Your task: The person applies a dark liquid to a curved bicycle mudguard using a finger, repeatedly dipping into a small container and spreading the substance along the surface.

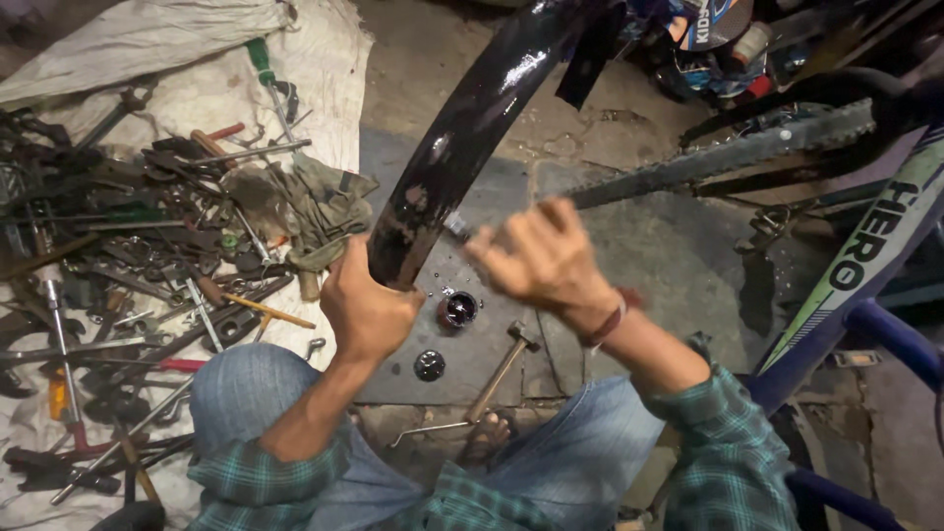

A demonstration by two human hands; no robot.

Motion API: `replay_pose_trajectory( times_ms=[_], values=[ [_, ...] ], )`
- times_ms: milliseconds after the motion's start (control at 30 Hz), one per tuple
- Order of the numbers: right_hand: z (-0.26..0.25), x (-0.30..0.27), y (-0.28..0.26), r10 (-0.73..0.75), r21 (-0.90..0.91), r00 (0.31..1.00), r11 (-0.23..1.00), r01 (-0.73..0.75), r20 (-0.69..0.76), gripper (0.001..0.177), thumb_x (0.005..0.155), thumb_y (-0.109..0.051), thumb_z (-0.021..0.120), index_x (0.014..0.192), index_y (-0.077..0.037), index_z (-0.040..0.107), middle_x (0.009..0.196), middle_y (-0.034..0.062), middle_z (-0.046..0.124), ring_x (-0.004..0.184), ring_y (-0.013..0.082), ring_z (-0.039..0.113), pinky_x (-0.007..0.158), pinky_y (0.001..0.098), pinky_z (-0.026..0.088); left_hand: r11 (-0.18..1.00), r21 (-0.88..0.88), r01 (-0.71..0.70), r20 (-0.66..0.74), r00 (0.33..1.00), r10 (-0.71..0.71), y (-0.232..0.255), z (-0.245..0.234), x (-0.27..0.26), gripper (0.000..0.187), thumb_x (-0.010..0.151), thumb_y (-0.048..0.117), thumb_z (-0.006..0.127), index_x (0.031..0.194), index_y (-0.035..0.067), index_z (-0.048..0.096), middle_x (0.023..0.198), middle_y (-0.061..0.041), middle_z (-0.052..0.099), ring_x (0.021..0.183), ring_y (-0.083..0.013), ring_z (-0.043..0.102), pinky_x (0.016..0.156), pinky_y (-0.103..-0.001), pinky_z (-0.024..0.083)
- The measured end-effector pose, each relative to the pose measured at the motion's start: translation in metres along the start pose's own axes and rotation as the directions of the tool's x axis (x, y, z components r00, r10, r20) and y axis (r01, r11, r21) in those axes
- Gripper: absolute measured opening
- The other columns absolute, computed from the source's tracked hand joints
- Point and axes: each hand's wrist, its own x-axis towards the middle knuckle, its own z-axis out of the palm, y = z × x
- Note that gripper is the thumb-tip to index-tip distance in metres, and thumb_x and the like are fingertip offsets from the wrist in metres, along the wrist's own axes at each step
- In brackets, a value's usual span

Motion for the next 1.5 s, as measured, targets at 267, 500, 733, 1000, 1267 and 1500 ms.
replay_pose_trajectory(
  times_ms=[267, 500, 733, 1000, 1267, 1500],
  values=[
    [0.022, -0.009, 0.025, 0.131, -0.139, 0.985, 0.984, -0.116, 0.109, 0.021, 0.087, -0.014, 0.064, 0.107, -0.012, 0.068, 0.077, 0.0025, 0.050, 0.070, 0.0203, 0.055, 0.082, 0.0428, 0.047, 0.998, 0.039, -0.042, -0.014, 0.999, 0.042, -0.001, 0.003, -0.002, 0.055, 0.060, 0.010, 0.082, 0.110, 0.005, 0.061, 0.095, -0.018, 0.069, 0.092, -0.0420, 0.066, 0.080, -0.050, 0.052],
    [0.041, -0.039, 0.012, 0.009, 0.081, 0.999, 0.997, -0.006, -0.040, 0.030, 0.067, -0.008, 0.069, 0.079, -0.016, 0.043, 0.067, 0.0015, 0.043, 0.061, 0.0224, 0.051, 0.066, 0.0424, 0.045, 0.999, 0.012, -0.049, -0.013, 0.999, 0.049, 0.000, 0.002, -0.001, 0.056, 0.056, 0.009, 0.082, 0.109, 0.004, 0.061, 0.094, -0.019, 0.068, 0.090, -0.0434, 0.066, 0.077, -0.050, 0.052],
    [0.096, -0.047, 0.022, 0.318, 0.231, 0.947, 0.926, -0.299, -0.045, 0.022, 0.067, -0.008, 0.069, 0.085, -0.011, 0.055, 0.076, 0.0051, 0.057, 0.070, 0.0294, 0.059, 0.074, 0.0462, 0.046, 0.998, -0.051, 0.033, 0.012, 0.999, -0.033, 0.004, 0.001, 0.001, 0.055, 0.059, 0.011, 0.082, 0.110, 0.005, 0.063, 0.093, -0.017, 0.071, 0.087, -0.0381, 0.070, 0.079, -0.046, 0.054],
    [0.082, -0.045, 0.013, 0.315, 0.222, 0.949, 0.926, -0.307, -0.005, 0.019, 0.075, -0.013, 0.073, 0.076, -0.012, 0.054, 0.069, 0.0098, 0.050, 0.064, 0.0301, 0.051, 0.072, 0.0466, 0.045, 0.996, -0.092, -0.013, 0.018, 1.000, 0.014, -0.001, 0.001, -0.001, 0.051, 0.063, 0.009, 0.081, 0.110, 0.004, 0.061, 0.091, -0.016, 0.071, 0.084, -0.0359, 0.071, 0.078, -0.043, 0.055],
    [0.078, -0.021, 0.000, -0.032, 0.279, 0.999, 0.960, 0.025, 0.019, 0.027, 0.066, -0.011, 0.077, 0.085, -0.024, 0.063, 0.071, 0.0016, 0.050, 0.067, 0.0200, 0.054, 0.074, 0.0395, 0.045, 0.986, -0.116, 0.119, 0.043, 0.992, -0.115, 0.002, -0.002, 0.007, 0.051, 0.060, 0.010, 0.082, 0.107, 0.004, 0.062, 0.087, -0.015, 0.071, 0.080, -0.0335, 0.071, 0.076, -0.042, 0.055],
    [0.073, -0.021, -0.005, 0.276, 0.454, 0.959, 0.847, -0.276, 0.067, 0.029, 0.074, -0.011, 0.072, 0.092, -0.017, 0.051, 0.084, 0.0037, 0.050, 0.076, 0.0270, 0.054, 0.083, 0.0444, 0.046, 0.995, -0.092, -0.034, 0.003, 0.999, 0.035, 0.000, -0.005, 0.001, 0.054, 0.062, 0.010, 0.080, 0.112, 0.003, 0.061, 0.087, -0.013, 0.070, 0.081, -0.0349, 0.070, 0.078, -0.043, 0.053]
  ],
)
